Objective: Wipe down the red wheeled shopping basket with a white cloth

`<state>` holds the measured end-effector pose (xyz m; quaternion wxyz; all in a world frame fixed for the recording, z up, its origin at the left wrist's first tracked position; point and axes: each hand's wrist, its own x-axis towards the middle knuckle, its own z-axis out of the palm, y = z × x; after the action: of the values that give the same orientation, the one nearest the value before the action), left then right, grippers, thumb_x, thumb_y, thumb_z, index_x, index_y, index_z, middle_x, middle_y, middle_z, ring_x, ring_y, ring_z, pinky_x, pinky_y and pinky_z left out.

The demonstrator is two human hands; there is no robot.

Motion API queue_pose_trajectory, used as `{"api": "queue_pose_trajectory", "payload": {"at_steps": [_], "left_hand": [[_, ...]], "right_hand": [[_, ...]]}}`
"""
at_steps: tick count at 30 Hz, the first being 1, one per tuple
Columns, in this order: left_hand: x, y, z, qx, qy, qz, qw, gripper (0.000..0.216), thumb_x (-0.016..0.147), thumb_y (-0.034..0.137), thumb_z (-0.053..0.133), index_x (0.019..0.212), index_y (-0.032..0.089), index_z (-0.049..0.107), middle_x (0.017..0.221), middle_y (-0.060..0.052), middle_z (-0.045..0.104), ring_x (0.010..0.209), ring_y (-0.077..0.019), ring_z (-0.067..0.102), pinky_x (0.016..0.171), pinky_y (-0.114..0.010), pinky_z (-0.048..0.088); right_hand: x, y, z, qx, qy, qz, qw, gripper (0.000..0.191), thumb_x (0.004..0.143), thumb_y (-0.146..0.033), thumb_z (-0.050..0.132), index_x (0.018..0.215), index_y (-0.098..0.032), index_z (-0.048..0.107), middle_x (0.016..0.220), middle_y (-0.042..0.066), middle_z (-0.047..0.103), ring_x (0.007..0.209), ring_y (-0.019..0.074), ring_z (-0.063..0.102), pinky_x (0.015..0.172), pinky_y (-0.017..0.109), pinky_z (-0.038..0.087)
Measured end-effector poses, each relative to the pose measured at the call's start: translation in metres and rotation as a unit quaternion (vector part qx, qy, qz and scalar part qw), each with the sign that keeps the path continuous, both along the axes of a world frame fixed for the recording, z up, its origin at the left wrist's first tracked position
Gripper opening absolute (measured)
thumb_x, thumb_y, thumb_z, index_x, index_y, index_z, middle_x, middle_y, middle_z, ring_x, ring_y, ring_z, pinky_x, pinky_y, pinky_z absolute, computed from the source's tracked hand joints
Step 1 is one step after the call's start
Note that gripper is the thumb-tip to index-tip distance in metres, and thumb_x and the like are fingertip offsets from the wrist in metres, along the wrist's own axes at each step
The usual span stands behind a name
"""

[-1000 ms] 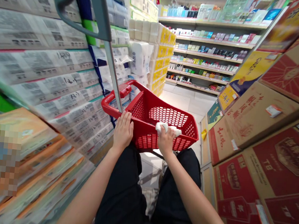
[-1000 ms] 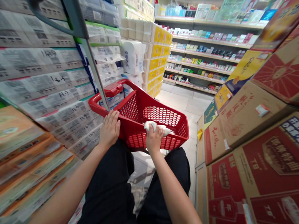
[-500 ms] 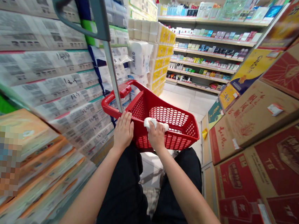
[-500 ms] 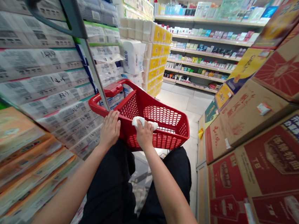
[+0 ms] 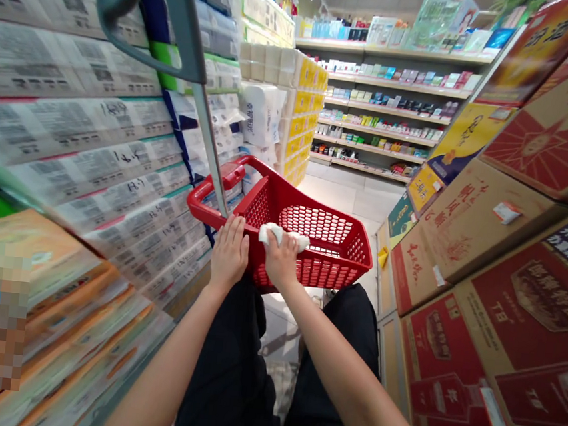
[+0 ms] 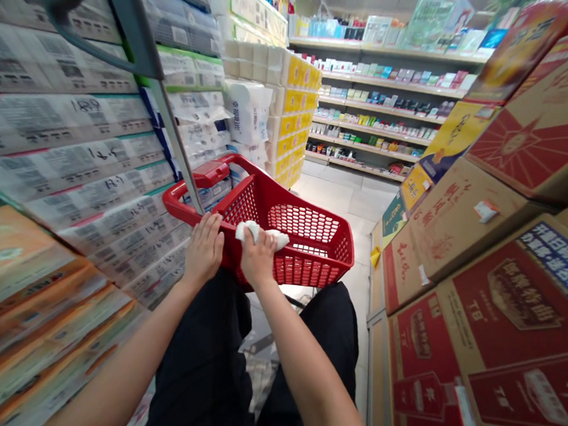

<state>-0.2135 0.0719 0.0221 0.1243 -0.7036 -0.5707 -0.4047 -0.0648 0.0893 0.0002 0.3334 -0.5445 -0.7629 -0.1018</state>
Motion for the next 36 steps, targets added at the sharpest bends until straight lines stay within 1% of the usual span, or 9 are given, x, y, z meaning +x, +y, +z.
{"api": "queue_pose_trajectory", "payload": {"at_steps": [3, 6, 9, 16, 20, 23, 31, 33, 36], "left_hand": [[0.0, -0.001, 0.001, -0.005, 0.004, 0.006, 1.0, 0.051, 0.101, 0.031, 0.027, 0.147, 0.014, 0.04, 0.153, -0.012, 0.043, 0.148, -0.0229, 0.029, 0.12, -0.045, 0.025], [0.001, -0.001, 0.001, -0.007, 0.005, 0.01, 1.0, 0.051, 0.101, 0.031, 0.027, 0.148, 0.015, 0.039, 0.153, -0.012, 0.043, 0.148, -0.0226, 0.03, 0.12, -0.045, 0.026], [0.001, -0.002, 0.001, -0.005, 0.005, 0.009, 1.0, 0.051, 0.101, 0.031, 0.026, 0.148, 0.016, 0.038, 0.153, -0.011, 0.043, 0.148, -0.0224, 0.029, 0.12, -0.046, 0.025], [0.002, -0.002, 0.001, -0.004, 0.002, 0.012, 1.0, 0.05, 0.102, 0.031, 0.027, 0.148, 0.016, 0.039, 0.153, -0.011, 0.044, 0.147, -0.0231, 0.03, 0.12, -0.046, 0.026], [0.001, -0.001, 0.0, -0.003, -0.001, 0.009, 1.0, 0.051, 0.102, 0.032, 0.027, 0.148, 0.016, 0.038, 0.153, -0.012, 0.043, 0.148, -0.0238, 0.029, 0.12, -0.047, 0.025], [0.001, -0.001, 0.0, -0.006, 0.001, 0.005, 1.0, 0.051, 0.102, 0.033, 0.027, 0.149, 0.017, 0.037, 0.153, -0.011, 0.043, 0.148, -0.024, 0.029, 0.12, -0.047, 0.026], [-0.002, -0.002, 0.001, -0.01, 0.013, 0.004, 1.0, 0.051, 0.101, 0.032, 0.026, 0.149, 0.017, 0.036, 0.154, -0.011, 0.042, 0.148, -0.0232, 0.029, 0.12, -0.046, 0.026], [-0.002, -0.002, 0.001, -0.013, 0.016, 0.005, 1.0, 0.051, 0.101, 0.031, 0.026, 0.149, 0.017, 0.037, 0.154, -0.011, 0.042, 0.148, -0.0229, 0.03, 0.12, -0.046, 0.026], [-0.002, -0.002, 0.0, -0.011, 0.017, 0.005, 1.0, 0.051, 0.102, 0.031, 0.027, 0.149, 0.016, 0.037, 0.154, -0.011, 0.042, 0.148, -0.0221, 0.028, 0.12, -0.045, 0.025]], "right_hand": [[-0.038, 0.006, 0.016, -0.015, 0.027, 0.011, 0.999, 0.041, 0.099, -0.03, 0.042, 0.139, -0.025, 0.049, 0.129, 0.014, 0.05, 0.113, 0.0291, 0.044, 0.103, 0.05, 0.032], [-0.038, 0.008, 0.014, -0.014, 0.029, 0.02, 0.999, 0.041, 0.099, -0.031, 0.042, 0.139, -0.025, 0.048, 0.13, 0.014, 0.05, 0.112, 0.0281, 0.045, 0.101, 0.047, 0.033], [-0.002, 0.008, -0.004, 0.0, 0.006, 0.023, 1.0, 0.043, 0.097, -0.025, 0.044, 0.14, -0.024, 0.048, 0.13, 0.014, 0.051, 0.112, 0.0274, 0.044, 0.102, 0.045, 0.034], [0.117, 0.0, -0.05, 0.05, -0.055, -0.04, 0.996, 0.039, 0.096, -0.025, 0.046, 0.134, -0.021, 0.055, 0.124, 0.015, 0.053, 0.115, 0.0289, 0.044, 0.105, 0.048, 0.032], [0.138, -0.006, -0.053, 0.054, -0.048, -0.064, 0.995, 0.039, 0.095, -0.024, 0.045, 0.132, -0.02, 0.056, 0.125, 0.016, 0.052, 0.117, 0.0293, 0.043, 0.106, 0.05, 0.031], [0.112, -0.007, -0.043, 0.043, -0.037, -0.056, 0.997, 0.04, 0.095, -0.022, 0.045, 0.133, -0.02, 0.056, 0.123, 0.015, 0.052, 0.115, 0.0294, 0.042, 0.106, 0.051, 0.03], [-0.032, 0.009, 0.014, -0.014, 0.014, 0.029, 0.999, 0.043, 0.097, -0.027, 0.043, 0.14, -0.026, 0.048, 0.132, 0.015, 0.048, 0.113, 0.0287, 0.043, 0.103, 0.049, 0.032], [-0.044, 0.011, 0.019, -0.016, 0.019, 0.029, 0.999, 0.043, 0.098, -0.029, 0.043, 0.141, -0.027, 0.048, 0.131, 0.014, 0.048, 0.112, 0.0281, 0.044, 0.103, 0.048, 0.032], [-0.028, 0.011, 0.01, -0.002, 0.007, 0.038, 0.999, 0.044, 0.098, -0.027, 0.043, 0.141, -0.026, 0.048, 0.13, 0.014, 0.049, 0.111, 0.0274, 0.045, 0.101, 0.045, 0.034]]}}
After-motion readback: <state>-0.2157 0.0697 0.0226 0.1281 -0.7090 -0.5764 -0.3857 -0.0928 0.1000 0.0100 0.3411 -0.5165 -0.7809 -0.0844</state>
